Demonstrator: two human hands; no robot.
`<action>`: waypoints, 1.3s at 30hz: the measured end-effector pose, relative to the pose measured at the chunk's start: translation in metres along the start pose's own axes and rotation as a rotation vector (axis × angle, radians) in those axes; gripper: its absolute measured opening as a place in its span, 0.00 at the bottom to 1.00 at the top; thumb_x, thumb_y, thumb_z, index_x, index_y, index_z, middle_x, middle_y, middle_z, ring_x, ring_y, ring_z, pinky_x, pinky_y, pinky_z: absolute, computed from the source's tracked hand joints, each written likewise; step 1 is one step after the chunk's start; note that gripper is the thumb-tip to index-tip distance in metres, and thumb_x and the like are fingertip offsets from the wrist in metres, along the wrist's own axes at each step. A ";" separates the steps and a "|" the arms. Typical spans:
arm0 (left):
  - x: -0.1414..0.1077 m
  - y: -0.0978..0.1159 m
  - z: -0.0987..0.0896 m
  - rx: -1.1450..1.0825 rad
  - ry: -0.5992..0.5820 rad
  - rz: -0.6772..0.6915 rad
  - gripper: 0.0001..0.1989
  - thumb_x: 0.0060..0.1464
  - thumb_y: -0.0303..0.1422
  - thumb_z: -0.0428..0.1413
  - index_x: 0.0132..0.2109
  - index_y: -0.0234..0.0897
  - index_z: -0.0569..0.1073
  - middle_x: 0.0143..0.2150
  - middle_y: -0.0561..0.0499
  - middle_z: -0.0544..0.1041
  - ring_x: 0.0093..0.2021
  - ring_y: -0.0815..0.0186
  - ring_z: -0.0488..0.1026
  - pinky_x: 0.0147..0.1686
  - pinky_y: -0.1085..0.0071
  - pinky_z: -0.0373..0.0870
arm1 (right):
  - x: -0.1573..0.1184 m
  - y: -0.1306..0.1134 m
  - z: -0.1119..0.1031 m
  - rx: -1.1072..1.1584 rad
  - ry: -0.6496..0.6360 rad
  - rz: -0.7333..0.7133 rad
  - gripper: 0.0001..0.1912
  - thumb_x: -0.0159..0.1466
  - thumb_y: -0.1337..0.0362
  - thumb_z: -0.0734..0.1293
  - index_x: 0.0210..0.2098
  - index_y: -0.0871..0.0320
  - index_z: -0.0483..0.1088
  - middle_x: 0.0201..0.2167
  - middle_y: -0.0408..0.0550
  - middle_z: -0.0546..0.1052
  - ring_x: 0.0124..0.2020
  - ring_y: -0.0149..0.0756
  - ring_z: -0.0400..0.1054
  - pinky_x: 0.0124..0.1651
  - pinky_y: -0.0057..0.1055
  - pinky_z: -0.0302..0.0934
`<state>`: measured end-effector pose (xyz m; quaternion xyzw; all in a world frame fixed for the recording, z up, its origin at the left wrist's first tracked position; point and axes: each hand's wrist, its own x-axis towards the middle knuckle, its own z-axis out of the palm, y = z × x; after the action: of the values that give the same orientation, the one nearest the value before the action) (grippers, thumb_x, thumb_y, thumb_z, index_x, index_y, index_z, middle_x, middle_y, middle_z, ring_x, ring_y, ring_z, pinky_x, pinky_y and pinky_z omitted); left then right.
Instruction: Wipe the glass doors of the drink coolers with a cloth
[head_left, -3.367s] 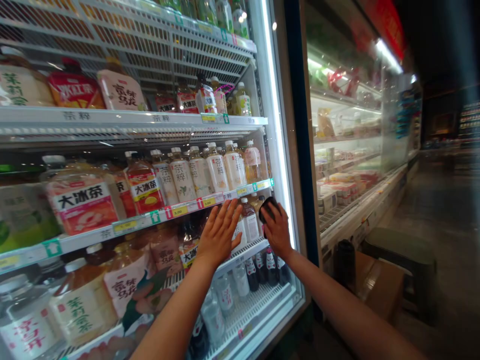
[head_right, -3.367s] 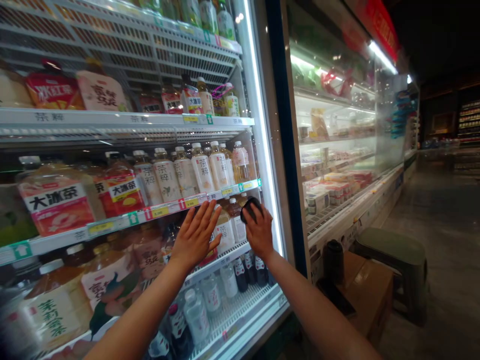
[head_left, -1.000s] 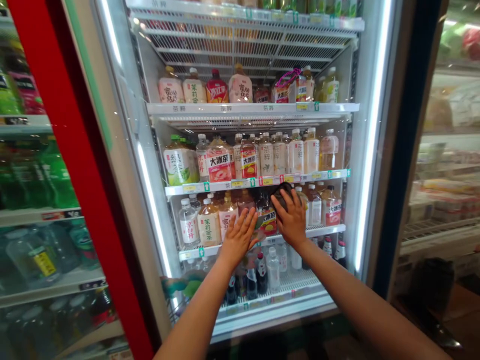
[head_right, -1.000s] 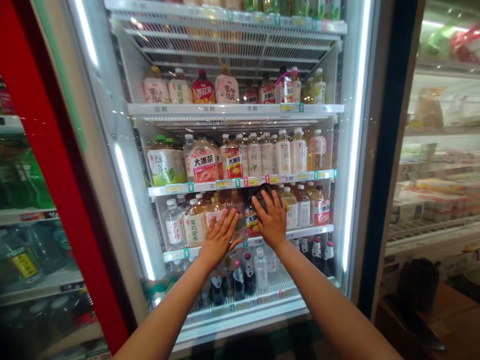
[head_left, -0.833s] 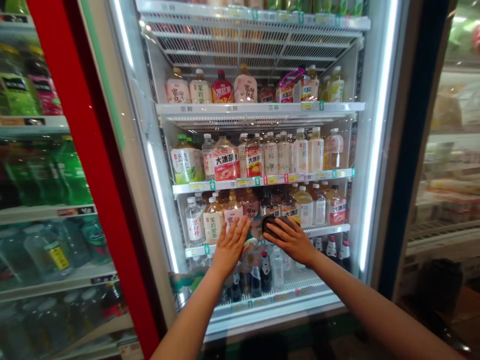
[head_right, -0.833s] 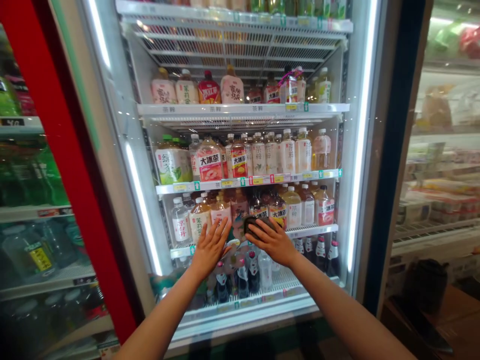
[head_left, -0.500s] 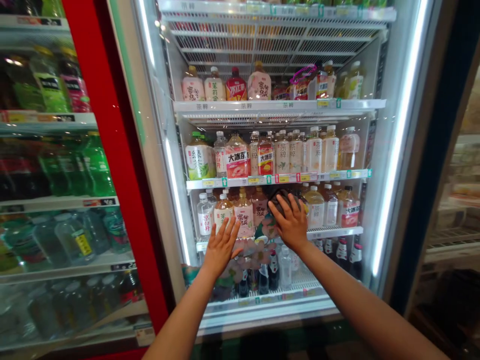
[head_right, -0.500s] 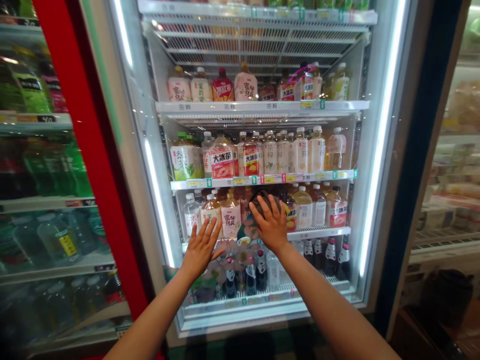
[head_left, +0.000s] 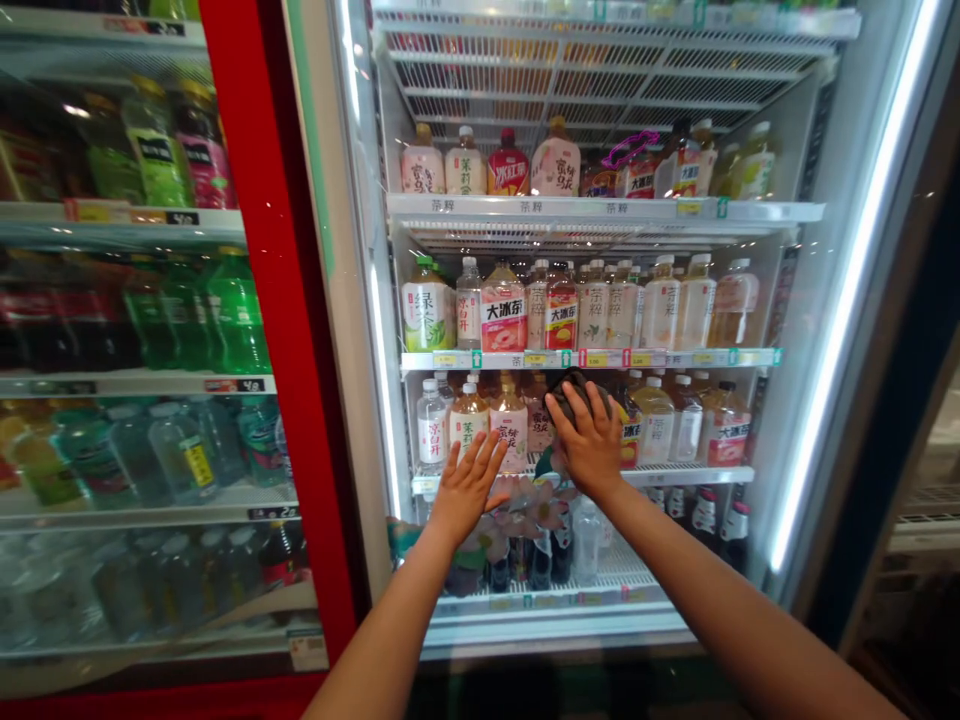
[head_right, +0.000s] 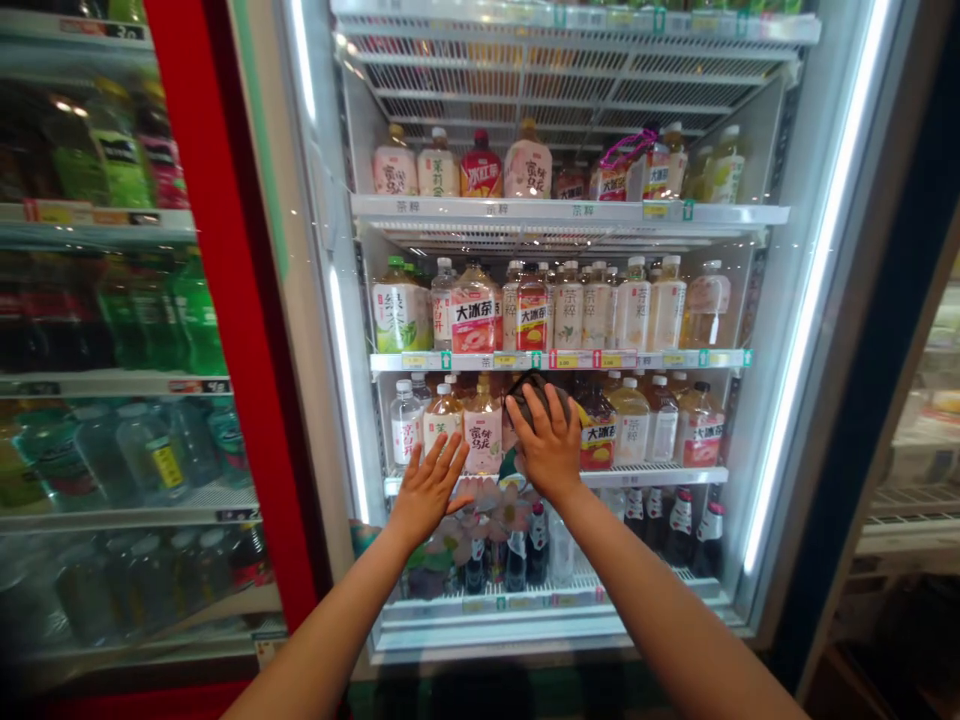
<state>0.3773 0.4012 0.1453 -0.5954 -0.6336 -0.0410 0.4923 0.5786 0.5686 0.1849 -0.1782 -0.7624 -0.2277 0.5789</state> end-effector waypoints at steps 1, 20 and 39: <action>0.001 0.000 -0.001 -0.001 -0.005 0.001 0.47 0.58 0.56 0.56 0.75 0.39 0.49 0.75 0.42 0.54 0.77 0.57 0.37 0.75 0.51 0.35 | -0.004 -0.008 0.001 0.005 -0.020 -0.047 0.34 0.65 0.67 0.65 0.70 0.45 0.59 0.71 0.48 0.61 0.75 0.52 0.42 0.73 0.60 0.38; -0.061 -0.024 -0.006 0.067 0.018 -0.174 0.48 0.55 0.59 0.57 0.74 0.39 0.54 0.74 0.39 0.57 0.77 0.54 0.33 0.72 0.42 0.23 | -0.007 -0.043 0.003 0.087 -0.083 -0.583 0.24 0.69 0.65 0.63 0.64 0.48 0.66 0.69 0.43 0.66 0.73 0.45 0.48 0.75 0.54 0.36; -0.081 -0.033 -0.002 0.005 -0.084 -0.187 0.50 0.58 0.57 0.54 0.75 0.36 0.45 0.74 0.39 0.55 0.76 0.54 0.45 0.73 0.46 0.43 | 0.050 -0.061 0.003 0.149 -0.074 -0.772 0.24 0.69 0.66 0.63 0.64 0.53 0.66 0.69 0.47 0.66 0.73 0.46 0.49 0.74 0.53 0.39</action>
<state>0.3364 0.3326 0.1093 -0.5336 -0.7064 -0.0602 0.4611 0.5299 0.5198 0.2238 0.1563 -0.8080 -0.3663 0.4342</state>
